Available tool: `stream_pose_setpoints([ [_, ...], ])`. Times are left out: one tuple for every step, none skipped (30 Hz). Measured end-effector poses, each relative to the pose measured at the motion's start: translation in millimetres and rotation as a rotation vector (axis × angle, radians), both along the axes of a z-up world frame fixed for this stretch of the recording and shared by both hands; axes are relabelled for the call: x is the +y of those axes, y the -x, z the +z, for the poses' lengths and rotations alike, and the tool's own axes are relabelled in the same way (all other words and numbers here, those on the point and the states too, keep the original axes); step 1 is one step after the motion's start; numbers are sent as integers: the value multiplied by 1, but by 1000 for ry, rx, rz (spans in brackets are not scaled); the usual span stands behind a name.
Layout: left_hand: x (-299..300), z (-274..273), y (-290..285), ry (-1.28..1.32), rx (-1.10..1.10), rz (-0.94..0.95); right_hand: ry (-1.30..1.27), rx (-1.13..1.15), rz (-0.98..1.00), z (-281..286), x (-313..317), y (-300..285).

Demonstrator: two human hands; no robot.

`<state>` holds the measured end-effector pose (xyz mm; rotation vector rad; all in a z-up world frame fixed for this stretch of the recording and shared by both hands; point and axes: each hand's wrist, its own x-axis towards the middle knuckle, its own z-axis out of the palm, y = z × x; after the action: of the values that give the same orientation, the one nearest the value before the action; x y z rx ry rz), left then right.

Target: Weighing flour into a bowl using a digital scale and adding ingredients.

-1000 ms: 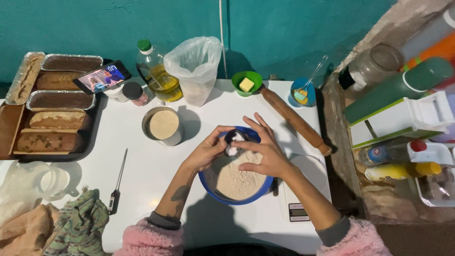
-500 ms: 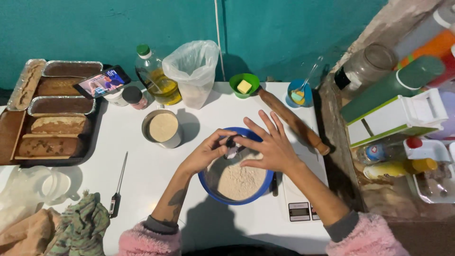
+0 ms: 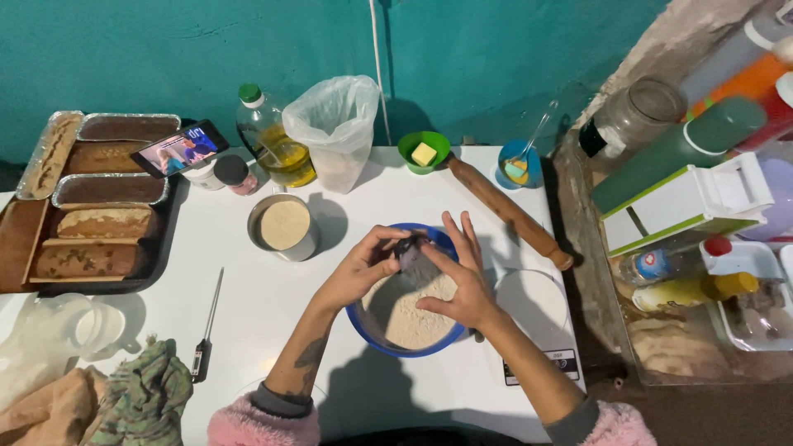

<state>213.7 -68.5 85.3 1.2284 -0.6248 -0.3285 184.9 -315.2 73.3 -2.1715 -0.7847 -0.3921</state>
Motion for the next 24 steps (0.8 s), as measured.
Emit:
stream_pose_setpoints([
  [0, -3, 1, -1, 2, -1, -1, 2, -1, -3, 3, 3],
  [0, -6, 2, -5, -3, 11, -55, 35, 14, -6, 6, 6],
  [0, -9, 1, -9, -9, 20, -110, 66, 25, -8, 9, 8],
  [-2, -3, 2, -10, -8, 16, -111, 66, 21, -8, 9, 10],
  [-3, 3, 2, -3, -19, 15, -130, 65, 34, -8, 9, 10],
  [-4, 10, 2, 5, -30, 13, -148, 64, 47, -7, 10, 11],
  [-5, 12, 3, 5, -31, 15, -148, 63, 49, -2, 9, 10],
  [-5, 15, 4, 30, -51, 3, -113, 27, 25, 3, 7, 9],
  [-5, 17, 5, 56, -71, -10, -78, -9, 0, 9, 6, 9],
  [-5, 16, 6, 56, -72, -10, -78, -10, 1, 12, 6, 6],
  [-5, 15, 6, 47, -71, -1, 30, -86, -53, 15, 6, 3],
  [-6, 14, 7, 38, -71, 7, 139, -161, -106, 18, 5, 1],
  [-6, 14, 6, 38, -73, 3, 139, -163, -109, 18, 5, 1],
  [-5, 14, 6, 14, -85, 16, 225, -209, -151, 18, 5, 1],
  [-4, 14, 7, -10, -96, 35, 309, -254, -187, 17, 7, 1],
  [-3, 14, 8, -11, -96, 37, 309, -254, -185, 18, 9, 4],
  [-2, 15, 9, -37, -105, 47, 278, -231, -188, 19, 12, 6],
  [-1, 15, 10, -63, -114, 57, 248, -208, -191, 20, 14, 9],
  [-1, 14, 11, -63, -112, 59, 248, -206, -188, 18, 14, 11],
  [-1, 12, 12, -57, -106, 61, 144, -148, -141, 15, 14, 14],
  [-1, 11, 13, -51, -100, 60, 39, -91, -97, 13, 14, 16],
  [-1, 10, 12, -52, -99, 60, 38, -90, -98, 13, 14, 16],
  [-1, 9, 11, -30, -98, 54, -4, -71, -80, 14, 12, 14],
  [-1, 8, 9, -8, -97, 48, -46, -52, -61, 15, 11, 12],
])
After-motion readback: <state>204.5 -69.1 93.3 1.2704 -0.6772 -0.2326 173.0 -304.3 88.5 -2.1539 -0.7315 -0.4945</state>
